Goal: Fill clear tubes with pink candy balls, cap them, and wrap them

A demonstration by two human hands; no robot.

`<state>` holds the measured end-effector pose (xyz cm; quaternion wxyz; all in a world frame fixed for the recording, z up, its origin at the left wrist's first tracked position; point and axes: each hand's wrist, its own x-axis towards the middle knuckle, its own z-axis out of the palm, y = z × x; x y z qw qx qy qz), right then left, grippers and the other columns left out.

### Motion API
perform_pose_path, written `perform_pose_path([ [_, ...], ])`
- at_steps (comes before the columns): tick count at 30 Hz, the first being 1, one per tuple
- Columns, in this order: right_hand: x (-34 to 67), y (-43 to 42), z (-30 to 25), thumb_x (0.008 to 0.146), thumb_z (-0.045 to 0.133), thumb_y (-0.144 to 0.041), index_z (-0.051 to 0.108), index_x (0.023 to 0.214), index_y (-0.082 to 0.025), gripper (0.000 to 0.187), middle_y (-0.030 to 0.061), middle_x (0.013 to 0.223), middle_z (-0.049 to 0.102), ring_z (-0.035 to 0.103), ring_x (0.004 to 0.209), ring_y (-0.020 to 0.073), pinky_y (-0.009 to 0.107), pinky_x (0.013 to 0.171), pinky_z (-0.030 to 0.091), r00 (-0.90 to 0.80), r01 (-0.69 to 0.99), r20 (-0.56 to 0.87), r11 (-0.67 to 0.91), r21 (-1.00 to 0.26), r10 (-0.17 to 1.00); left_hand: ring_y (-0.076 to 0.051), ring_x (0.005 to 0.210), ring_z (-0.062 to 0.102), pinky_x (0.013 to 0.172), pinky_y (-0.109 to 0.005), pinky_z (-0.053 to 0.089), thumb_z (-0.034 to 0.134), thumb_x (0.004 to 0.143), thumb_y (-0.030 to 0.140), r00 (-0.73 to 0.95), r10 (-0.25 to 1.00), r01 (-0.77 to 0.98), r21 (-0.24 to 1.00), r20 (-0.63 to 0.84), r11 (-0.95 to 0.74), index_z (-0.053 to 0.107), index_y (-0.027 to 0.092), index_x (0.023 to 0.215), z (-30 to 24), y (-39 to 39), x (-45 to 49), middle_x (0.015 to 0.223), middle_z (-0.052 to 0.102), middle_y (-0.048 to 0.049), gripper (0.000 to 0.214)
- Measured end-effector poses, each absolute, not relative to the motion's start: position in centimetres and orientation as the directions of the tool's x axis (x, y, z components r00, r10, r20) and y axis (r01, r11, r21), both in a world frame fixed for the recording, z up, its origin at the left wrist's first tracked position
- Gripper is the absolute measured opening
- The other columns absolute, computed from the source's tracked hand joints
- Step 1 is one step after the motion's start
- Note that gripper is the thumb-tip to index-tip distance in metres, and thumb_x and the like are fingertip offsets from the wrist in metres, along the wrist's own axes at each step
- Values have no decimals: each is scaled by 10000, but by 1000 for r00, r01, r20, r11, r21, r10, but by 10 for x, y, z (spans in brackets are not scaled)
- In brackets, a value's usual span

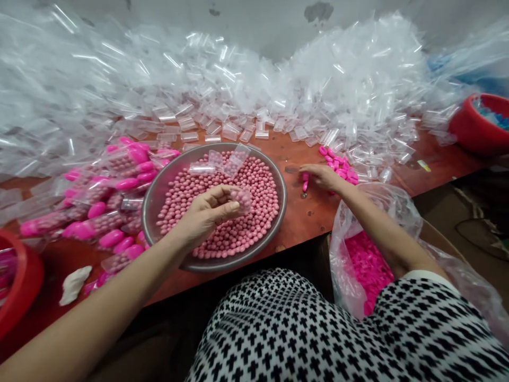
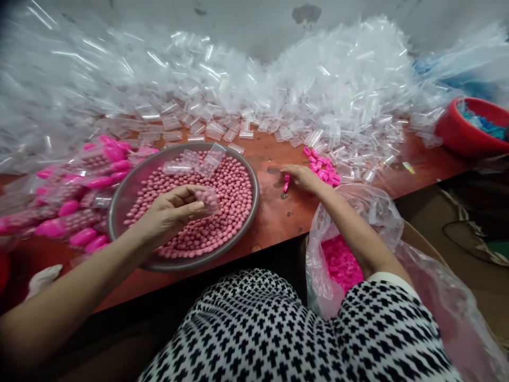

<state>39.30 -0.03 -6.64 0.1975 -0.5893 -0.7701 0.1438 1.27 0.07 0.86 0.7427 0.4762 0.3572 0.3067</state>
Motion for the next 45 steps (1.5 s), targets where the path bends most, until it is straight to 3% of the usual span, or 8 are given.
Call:
perform_pose_path([
  [3, 392, -8, -59, 838, 464, -170, 663, 1206, -151, 418, 113, 1178, 716, 664, 1066, 229, 359, 942, 486, 129, 863, 203, -9, -505, 971, -159, 845, 710, 805, -277, 605, 847, 686, 257, 540, 809, -116, 932, -232, 345, 734, 196, 980, 11, 0, 12, 979, 737, -44, 321],
  [8, 373, -11, -47, 916, 472, -404, 745, 865, -119, 398, 112, 854, 752, 659, 807, 210, 283, 737, 444, 314, 881, -53, -311, -356, 948, -157, 841, 712, 800, -271, 602, 841, 668, 225, 530, 820, -181, 916, -217, 359, 749, 198, 979, 13, -1, 15, 975, 741, -38, 325],
  [23, 338, 1, -43, 746, 680, -310, 688, 875, -178, 185, 94, 830, 748, 693, 805, 249, 286, 646, 454, 141, 984, -151, -155, -85, 978, -171, 829, 707, 896, -388, 572, 749, 671, 191, 558, 813, -268, 891, -166, 366, 702, 130, 930, 18, -3, 11, 929, 739, -76, 270],
  [29, 329, -11, -21, 717, 697, -340, 660, 1041, -144, 380, 58, 850, 701, 658, 744, 196, 356, 728, 540, 204, 749, 88, -97, -656, 975, -167, 851, 687, 831, -346, 567, 755, 733, 272, 584, 810, -186, 963, -49, 192, 703, 137, 999, 14, -5, 5, 958, 728, -71, 304],
  [32, 312, -19, -1, 696, 747, -375, 666, 984, -173, 361, 14, 818, 677, 638, 668, 156, 340, 681, 556, 159, 521, 138, 36, -853, 978, -169, 846, 681, 811, -322, 535, 683, 796, 243, 620, 783, 65, 990, 59, -126, 719, 144, 968, 10, 2, 5, 927, 736, -63, 202],
  [37, 285, -29, 10, 680, 797, -409, 672, 949, -208, 358, -10, 782, 680, 644, 648, 152, 327, 648, 565, 76, 379, 140, 101, -920, 987, -202, 839, 668, 808, -315, 478, 622, 821, 134, 801, 592, 443, 574, 92, -688, 751, 153, 809, 4, 9, 31, 863, 725, -80, 131],
  [40, 282, -35, 5, 663, 816, -434, 679, 959, -219, 391, 0, 814, 699, 662, 716, 168, 325, 666, 575, 118, 355, 162, 111, -928, 980, -210, 824, 665, 796, -328, 479, 611, 825, 115, 817, 571, 436, 562, 80, -703, 753, 142, 807, 4, 8, 48, 877, 717, -98, 146],
  [45, 284, -47, 11, 700, 803, -457, 689, 995, -252, 377, 3, 857, 708, 677, 758, 173, 333, 697, 595, 108, 356, 222, 171, -919, 969, -187, 862, 672, 849, -346, 507, 657, 825, 182, 701, 711, 176, 950, 62, -257, 730, 153, 921, 11, 3, 38, 903, 734, -67, 124],
])
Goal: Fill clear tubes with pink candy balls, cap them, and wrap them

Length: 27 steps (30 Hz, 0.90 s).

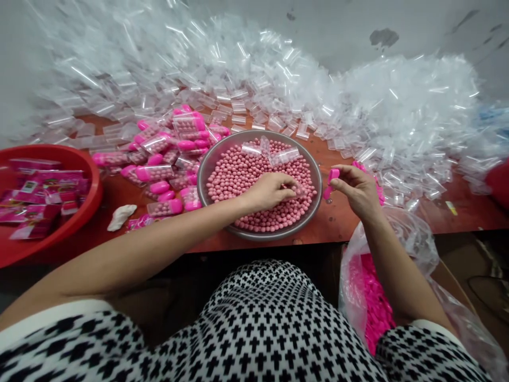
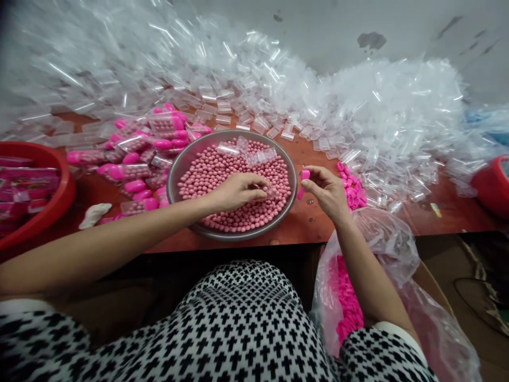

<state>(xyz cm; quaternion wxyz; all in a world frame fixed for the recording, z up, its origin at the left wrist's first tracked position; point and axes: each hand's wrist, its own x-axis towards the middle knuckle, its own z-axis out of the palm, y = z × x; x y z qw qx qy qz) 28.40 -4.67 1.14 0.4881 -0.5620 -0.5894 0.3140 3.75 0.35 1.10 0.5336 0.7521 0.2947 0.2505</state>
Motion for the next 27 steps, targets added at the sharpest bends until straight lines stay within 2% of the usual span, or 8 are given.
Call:
perform_pose_path([
  [1, 282, -48, 15, 711, 796, -467, 690, 1004, -260, 374, 7, 874, 714, 683, 780, 178, 337, 713, 598, 88, 356, 235, 190, -915, 968, -182, 866, 676, 846, -354, 521, 660, 832, 212, 690, 724, 82, 993, 8, -90, 718, 155, 962, 13, 2, 32, 933, 735, -71, 152],
  [3, 276, -49, 24, 726, 786, -484, 692, 1022, -268, 377, 19, 912, 729, 696, 835, 192, 348, 753, 602, 37, 346, 251, 223, -912, 967, -174, 868, 682, 837, -367, 543, 696, 821, 275, 687, 722, -91, 976, -83, 198, 691, 160, 1009, 15, -2, 22, 987, 731, -80, 220],
  [6, 264, -48, 37, 744, 779, -483, 696, 1042, -275, 373, 24, 946, 741, 705, 886, 205, 367, 811, 598, -45, 320, 277, 277, -906, 960, -163, 874, 682, 851, -367, 554, 774, 753, 304, 655, 749, -218, 923, -102, 317, 670, 161, 988, 16, -8, 14, 1014, 723, -78, 294],
  [10, 245, -47, 55, 789, 740, -484, 700, 1085, -288, 357, 32, 1003, 739, 703, 917, 219, 386, 841, 587, -142, 382, 350, 377, -844, 926, -164, 914, 671, 872, -345, 553, 761, 760, 315, 608, 793, -204, 960, -27, 189, 669, 153, 989, 12, -10, 13, 1018, 710, -65, 295],
  [16, 222, -49, 70, 866, 665, -425, 706, 1124, -275, 301, 49, 1024, 746, 700, 859, 209, 345, 792, 572, -351, 666, 387, 518, -537, 853, -177, 925, 670, 885, -327, 535, 658, 840, 316, 579, 799, -111, 986, 165, -123, 707, 154, 1004, 7, -14, 13, 976, 717, -58, 236],
  [20, 215, -47, 64, 907, 614, -374, 689, 1126, -272, 252, 43, 977, 743, 693, 821, 185, 301, 744, 550, -478, 683, 354, 593, -426, 804, -189, 941, 674, 873, -319, 526, 628, 868, 287, 546, 796, -26, 955, 260, -294, 734, 179, 1012, 10, -20, 10, 998, 739, -59, 209],
  [24, 211, -51, 61, 933, 582, -347, 668, 1070, -250, 189, 34, 904, 728, 671, 753, 166, 271, 674, 519, -502, 691, 358, 614, -382, 788, -186, 881, 679, 824, -303, 515, 625, 879, 261, 498, 802, 53, 911, 331, -409, 749, 183, 1005, 15, -24, 7, 977, 752, -66, 194],
  [27, 207, -60, 62, 939, 566, -272, 636, 1043, -242, 128, 35, 857, 705, 650, 734, 166, 265, 652, 497, -532, 706, 385, 646, -290, 754, -192, 877, 681, 824, -309, 508, 611, 892, 260, 490, 784, 108, 866, 381, -488, 755, 190, 990, 15, -26, 6, 956, 756, -68, 188],
])
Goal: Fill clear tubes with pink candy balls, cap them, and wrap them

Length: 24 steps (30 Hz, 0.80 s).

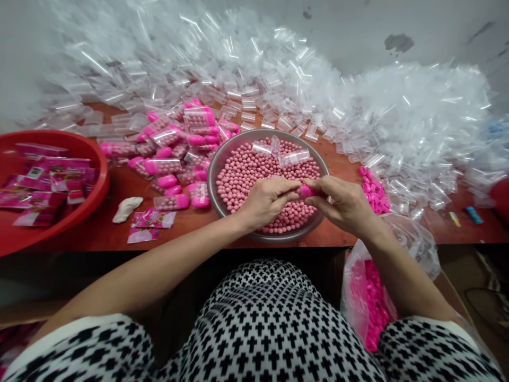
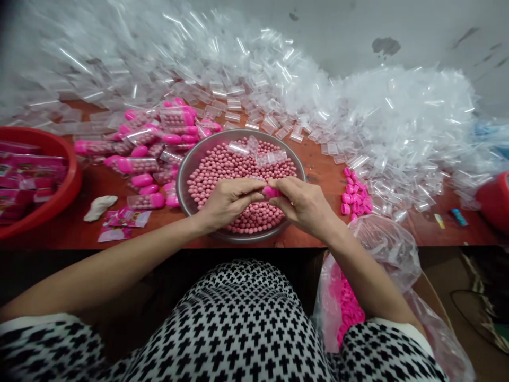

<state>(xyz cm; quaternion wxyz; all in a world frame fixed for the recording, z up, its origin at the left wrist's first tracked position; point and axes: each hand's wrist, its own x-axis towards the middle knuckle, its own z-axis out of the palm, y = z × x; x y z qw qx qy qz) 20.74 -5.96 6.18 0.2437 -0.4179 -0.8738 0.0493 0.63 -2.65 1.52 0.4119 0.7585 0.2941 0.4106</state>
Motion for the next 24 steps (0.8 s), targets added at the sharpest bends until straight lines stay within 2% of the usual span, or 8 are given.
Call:
perform_pose_path([
  [5, 203, -66, 59, 941, 528, -215, 624, 1020, -234, 126, 45, 759, 649, 608, 688, 191, 289, 613, 471, -589, 719, 380, 677, -158, 713, -214, 838, 689, 794, -329, 511, 549, 920, 268, 532, 732, 211, 770, 427, -602, 744, 179, 1055, 11, -29, 7, 936, 759, -93, 254],
  [8, 202, -59, 54, 941, 522, -237, 653, 999, -221, 144, 60, 759, 657, 613, 700, 204, 309, 636, 483, -575, 739, 349, 653, -168, 740, -227, 872, 692, 838, -349, 515, 561, 898, 247, 523, 744, 214, 780, 416, -588, 753, 181, 1036, 9, -26, 8, 945, 759, -95, 246],
  [10, 202, -52, 52, 935, 545, -268, 672, 1030, -229, 163, 60, 808, 686, 643, 755, 201, 309, 694, 510, -534, 728, 346, 628, -276, 771, -218, 901, 693, 872, -344, 515, 608, 868, 247, 481, 795, 160, 855, 369, -494, 767, 191, 985, 10, -23, 7, 942, 763, -75, 206],
  [13, 206, -45, 51, 882, 650, -364, 673, 1135, -258, 276, 54, 992, 728, 677, 920, 209, 339, 849, 535, -401, 626, 336, 523, -579, 852, -202, 884, 697, 846, -334, 543, 679, 822, 299, 447, 869, -69, 977, 213, -204, 771, 170, 970, 13, -18, 7, 958, 762, -67, 217],
  [16, 213, -45, 46, 725, 804, -463, 620, 1249, -302, 578, 47, 1203, 688, 663, 1055, 237, 377, 905, 542, -295, 308, 236, 326, -894, 926, -185, 807, 697, 785, -343, 573, 773, 732, 387, 439, 898, -307, 945, 32, 116, 761, 153, 1009, 15, -14, 7, 957, 758, -76, 363],
  [18, 217, -47, 40, 644, 868, -440, 630, 1220, -324, 633, 31, 1221, 680, 688, 968, 210, 347, 834, 572, -251, 93, 163, 191, -977, 954, -178, 766, 692, 748, -344, 579, 826, 663, 411, 434, 900, -375, 900, -41, 222, 761, 151, 1008, 16, -12, 8, 923, 757, -77, 436],
  [21, 217, -46, 32, 654, 871, -385, 707, 1025, -280, 419, 3, 960, 736, 684, 734, 136, 277, 726, 585, -168, -75, 87, 76, -994, 982, -169, 747, 684, 732, -329, 571, 825, 668, 403, 459, 888, -348, 913, -33, 214, 772, 156, 988, 15, -11, 8, 890, 758, -73, 408],
  [24, 211, -40, 31, 654, 856, -448, 727, 902, -237, 350, -13, 803, 704, 654, 659, 114, 243, 662, 586, -167, -155, 41, 15, -988, 985, -183, 831, 686, 825, -341, 551, 767, 750, 342, 465, 877, -248, 969, 121, -2, 787, 175, 964, 13, -11, 6, 906, 760, -67, 273],
])
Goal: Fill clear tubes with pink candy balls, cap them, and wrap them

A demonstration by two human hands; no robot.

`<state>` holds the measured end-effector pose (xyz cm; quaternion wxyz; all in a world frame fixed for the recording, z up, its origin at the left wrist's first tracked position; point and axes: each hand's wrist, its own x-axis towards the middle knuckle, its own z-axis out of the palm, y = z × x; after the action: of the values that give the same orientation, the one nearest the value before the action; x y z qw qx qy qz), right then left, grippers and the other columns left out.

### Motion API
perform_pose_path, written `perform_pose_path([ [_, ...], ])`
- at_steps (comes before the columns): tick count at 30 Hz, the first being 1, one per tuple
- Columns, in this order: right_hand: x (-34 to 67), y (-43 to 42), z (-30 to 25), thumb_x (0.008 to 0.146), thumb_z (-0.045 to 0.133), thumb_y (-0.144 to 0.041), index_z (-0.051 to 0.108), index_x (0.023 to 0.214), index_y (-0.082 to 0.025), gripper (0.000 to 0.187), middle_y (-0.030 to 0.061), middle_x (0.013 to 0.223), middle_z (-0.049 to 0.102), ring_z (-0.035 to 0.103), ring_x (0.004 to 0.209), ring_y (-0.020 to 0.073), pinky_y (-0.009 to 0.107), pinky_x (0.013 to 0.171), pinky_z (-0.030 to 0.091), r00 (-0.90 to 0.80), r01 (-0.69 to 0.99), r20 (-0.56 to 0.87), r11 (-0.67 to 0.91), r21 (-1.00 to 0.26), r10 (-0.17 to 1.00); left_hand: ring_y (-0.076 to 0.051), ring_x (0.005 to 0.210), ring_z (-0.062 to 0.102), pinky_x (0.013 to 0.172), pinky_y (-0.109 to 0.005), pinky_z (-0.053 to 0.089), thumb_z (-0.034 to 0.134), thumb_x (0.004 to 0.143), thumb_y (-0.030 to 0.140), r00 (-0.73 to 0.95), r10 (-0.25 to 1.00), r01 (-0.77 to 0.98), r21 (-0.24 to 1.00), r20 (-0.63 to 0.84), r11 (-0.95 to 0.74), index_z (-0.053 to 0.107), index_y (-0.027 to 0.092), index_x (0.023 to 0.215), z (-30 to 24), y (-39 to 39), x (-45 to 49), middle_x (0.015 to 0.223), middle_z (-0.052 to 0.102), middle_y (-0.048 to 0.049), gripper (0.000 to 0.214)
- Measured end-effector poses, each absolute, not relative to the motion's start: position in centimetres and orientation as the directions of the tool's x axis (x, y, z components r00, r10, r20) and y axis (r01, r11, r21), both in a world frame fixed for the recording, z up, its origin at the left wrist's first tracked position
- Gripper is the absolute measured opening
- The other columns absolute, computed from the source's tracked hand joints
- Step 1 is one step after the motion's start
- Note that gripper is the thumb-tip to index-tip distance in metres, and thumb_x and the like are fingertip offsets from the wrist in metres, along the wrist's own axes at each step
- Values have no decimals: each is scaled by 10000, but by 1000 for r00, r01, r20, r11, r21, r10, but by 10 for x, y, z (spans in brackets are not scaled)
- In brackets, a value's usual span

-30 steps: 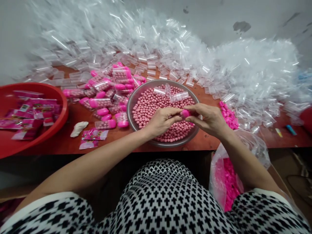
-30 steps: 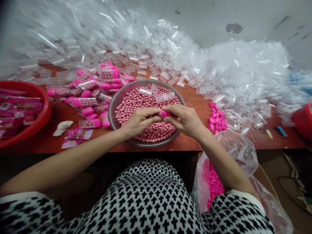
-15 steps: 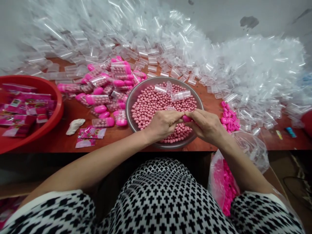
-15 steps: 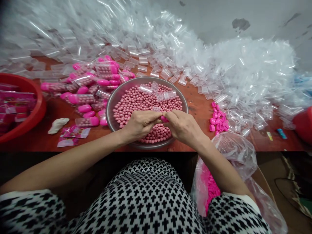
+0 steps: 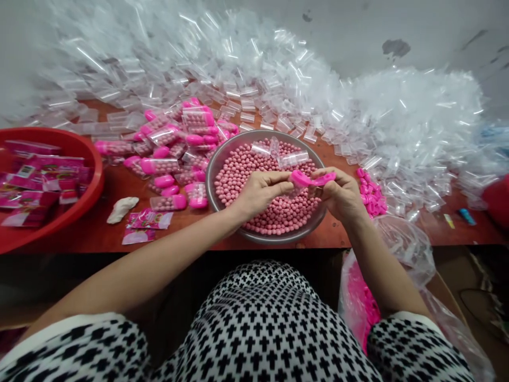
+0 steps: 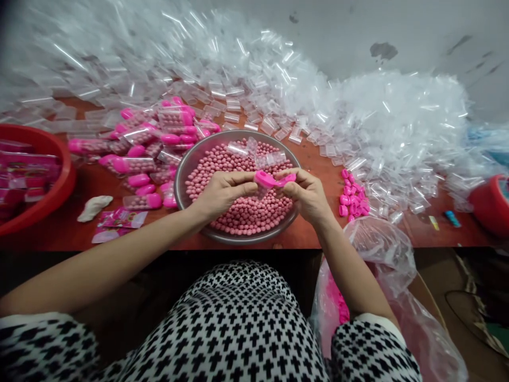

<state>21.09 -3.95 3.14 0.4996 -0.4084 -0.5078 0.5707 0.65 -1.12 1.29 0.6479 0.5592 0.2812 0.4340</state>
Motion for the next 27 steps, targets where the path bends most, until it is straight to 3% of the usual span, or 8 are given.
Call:
perform_pose_path([
  [4, 202, -33, 37, 659, 827, -491, 713, 940, -217, 408, 40, 969, 720, 687, 863, 195, 342, 722, 625, -393, -173, -191, -277, -945, 899, -207, 1000, 650, 958, -375, 495, 725, 798, 245, 406, 842, -77, 931, 356, -356, 792, 233, 969, 7, -12, 5, 975, 747, -62, 184],
  [7, 196, -35, 38, 680, 798, -460, 718, 923, -204, 362, 42, 882, 736, 696, 879, 226, 443, 816, 616, -509, -206, -316, -470, -858, 801, -202, 1056, 623, 962, -367, 495, 708, 819, 208, 398, 807, 2, 880, 436, -476, 787, 264, 968, 4, -13, 4, 1012, 721, -54, 178],
  [14, 181, -45, 27, 576, 801, -324, 717, 758, -189, 241, 37, 769, 734, 694, 867, 255, 470, 862, 607, -328, -346, -302, -411, -843, 895, -189, 1024, 640, 925, -345, 523, 651, 867, 180, 451, 732, 23, 813, 511, -582, 771, 242, 984, 6, -17, 6, 980, 731, -44, 179],
  [18, 172, -48, 22, 669, 764, -454, 706, 773, -200, 281, 22, 708, 712, 702, 828, 239, 452, 814, 618, -256, -314, -313, -385, -868, 915, -191, 989, 656, 906, -349, 527, 619, 877, 171, 461, 723, 34, 804, 515, -594, 773, 229, 957, 8, -18, 7, 961, 743, -52, 182],
  [21, 175, -39, 27, 730, 638, -691, 701, 924, -207, 525, 67, 877, 738, 691, 958, 271, 457, 805, 609, -351, -162, -237, -308, -938, 906, -201, 1007, 662, 923, -365, 522, 621, 877, 208, 407, 766, 57, 824, 497, -564, 765, 222, 992, 16, -16, -3, 1016, 747, -56, 184],
  [24, 190, -15, 34, 792, 617, -643, 638, 1178, -228, 567, 96, 1183, 688, 613, 1160, 289, 473, 918, 550, -341, 208, 2, 77, -975, 940, -199, 940, 686, 877, -364, 544, 638, 874, 304, 279, 841, 132, 849, 463, -511, 750, 206, 1053, 29, -4, -33, 1044, 752, -48, 232],
  [25, 197, -5, 35, 813, 650, -545, 614, 1229, -223, 527, 104, 1259, 657, 577, 1212, 291, 482, 980, 506, -325, 400, 98, 230, -887, 941, -193, 911, 691, 858, -362, 550, 632, 876, 324, 222, 866, 192, 851, 448, -489, 743, 204, 1076, 33, 3, -48, 1038, 755, -41, 259],
  [27, 208, 17, 33, 853, 637, -351, 613, 1238, -167, 427, 144, 1339, 612, 516, 1271, 308, 509, 1077, 401, -367, 731, 226, 430, -529, 902, -187, 959, 688, 909, -375, 530, 614, 879, 338, 105, 887, 378, 807, 450, -454, 728, 191, 1114, 38, 19, -81, 1052, 755, -35, 300],
])
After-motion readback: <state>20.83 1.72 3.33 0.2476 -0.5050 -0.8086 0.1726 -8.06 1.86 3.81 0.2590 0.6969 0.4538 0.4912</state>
